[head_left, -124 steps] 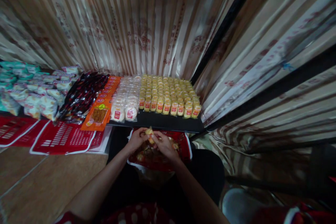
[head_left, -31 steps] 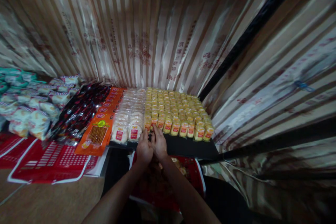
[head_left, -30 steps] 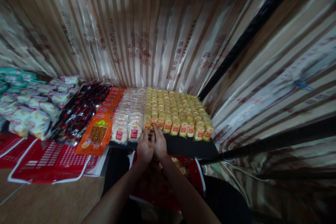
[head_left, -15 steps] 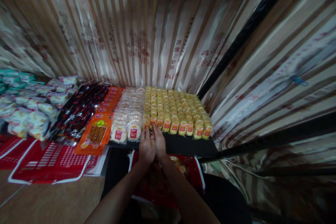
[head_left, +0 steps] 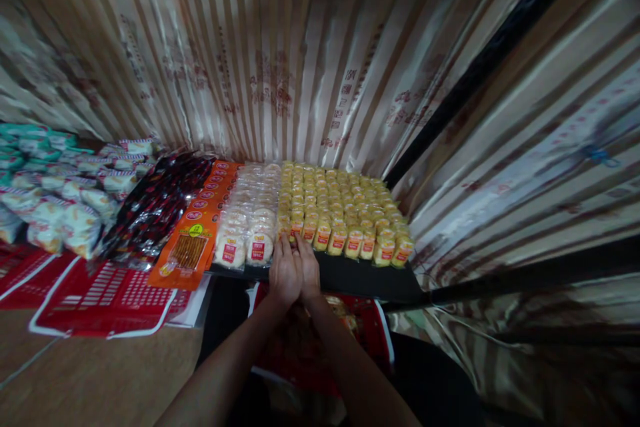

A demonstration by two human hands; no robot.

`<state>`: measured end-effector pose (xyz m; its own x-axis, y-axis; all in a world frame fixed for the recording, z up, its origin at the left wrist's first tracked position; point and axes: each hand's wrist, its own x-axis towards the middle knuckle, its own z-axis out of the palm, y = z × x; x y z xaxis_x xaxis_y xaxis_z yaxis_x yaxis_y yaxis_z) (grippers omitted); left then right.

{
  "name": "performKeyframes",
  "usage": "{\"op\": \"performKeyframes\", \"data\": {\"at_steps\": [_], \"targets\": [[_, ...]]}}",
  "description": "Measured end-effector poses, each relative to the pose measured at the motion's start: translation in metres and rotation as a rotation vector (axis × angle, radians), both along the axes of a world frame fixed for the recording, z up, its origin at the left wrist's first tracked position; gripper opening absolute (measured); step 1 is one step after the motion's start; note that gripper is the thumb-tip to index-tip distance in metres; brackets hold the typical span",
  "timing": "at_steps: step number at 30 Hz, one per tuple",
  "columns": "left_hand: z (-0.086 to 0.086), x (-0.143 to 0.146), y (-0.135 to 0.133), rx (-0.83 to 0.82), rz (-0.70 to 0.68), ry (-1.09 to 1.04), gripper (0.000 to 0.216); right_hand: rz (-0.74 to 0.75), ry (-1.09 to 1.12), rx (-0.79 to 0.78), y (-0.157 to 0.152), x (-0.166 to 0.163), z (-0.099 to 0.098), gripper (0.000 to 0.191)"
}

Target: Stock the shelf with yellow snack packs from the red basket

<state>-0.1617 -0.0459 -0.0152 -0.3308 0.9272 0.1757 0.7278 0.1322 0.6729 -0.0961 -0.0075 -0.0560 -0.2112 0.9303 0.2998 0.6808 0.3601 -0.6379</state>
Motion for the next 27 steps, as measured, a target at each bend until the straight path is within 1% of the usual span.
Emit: {"op": "performKeyframes", "data": {"at_steps": [6, 9, 23, 27], "targets": [[0.002, 0.000, -0.001, -0.002, 0.021, -0.014, 0.051, 0.075, -0.093, 0.077, 0.002, 0.001, -0.003, 0.052], [0.004, -0.001, 0.000, -0.021, 0.010, -0.004, 0.051, 0.080, -0.106, 0.076, 0.002, 0.002, -0.004, 0.049], [0.012, -0.003, -0.001, -0.090, -0.009, 0.117, 0.054, 0.072, -0.028, 0.020, -0.001, -0.001, 0.000, 0.046], [0.016, -0.003, -0.006, -0.093, -0.020, 0.135, 0.054, 0.045, 0.047, -0.013, -0.006, 0.000, 0.002, 0.046]]}}
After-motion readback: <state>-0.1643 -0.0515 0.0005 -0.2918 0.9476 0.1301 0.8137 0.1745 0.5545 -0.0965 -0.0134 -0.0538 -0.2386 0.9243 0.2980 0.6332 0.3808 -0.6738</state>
